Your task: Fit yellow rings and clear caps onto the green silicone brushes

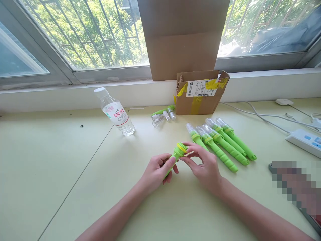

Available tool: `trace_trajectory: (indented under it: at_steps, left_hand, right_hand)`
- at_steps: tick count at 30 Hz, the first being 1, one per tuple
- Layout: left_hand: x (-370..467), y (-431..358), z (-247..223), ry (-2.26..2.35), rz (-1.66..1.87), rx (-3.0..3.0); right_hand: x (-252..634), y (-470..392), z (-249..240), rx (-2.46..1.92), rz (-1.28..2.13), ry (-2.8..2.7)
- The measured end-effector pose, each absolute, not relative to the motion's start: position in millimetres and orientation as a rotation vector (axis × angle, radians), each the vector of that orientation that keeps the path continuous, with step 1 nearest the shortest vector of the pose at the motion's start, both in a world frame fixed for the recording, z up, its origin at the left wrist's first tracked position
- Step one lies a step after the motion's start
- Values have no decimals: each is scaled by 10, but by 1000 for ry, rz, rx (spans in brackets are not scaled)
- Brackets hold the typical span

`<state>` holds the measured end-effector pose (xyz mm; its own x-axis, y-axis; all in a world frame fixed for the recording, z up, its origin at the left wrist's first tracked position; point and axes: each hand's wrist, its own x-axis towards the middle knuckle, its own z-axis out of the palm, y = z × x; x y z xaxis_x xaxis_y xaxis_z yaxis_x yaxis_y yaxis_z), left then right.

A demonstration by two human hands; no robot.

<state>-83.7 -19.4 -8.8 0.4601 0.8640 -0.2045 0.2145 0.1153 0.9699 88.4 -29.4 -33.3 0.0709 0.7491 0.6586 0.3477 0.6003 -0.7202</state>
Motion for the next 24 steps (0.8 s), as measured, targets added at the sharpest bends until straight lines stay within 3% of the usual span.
trace_trajectory:
  at_steps: [7, 24]
  left_hand:
    - [-842, -180, -105, 933, 619, 1303]
    - [-915, -126, -112, 847, 566, 1232]
  right_hand:
    - [912, -289, -357, -913, 550, -1604]
    - [935, -287, -358, -910, 369, -1606]
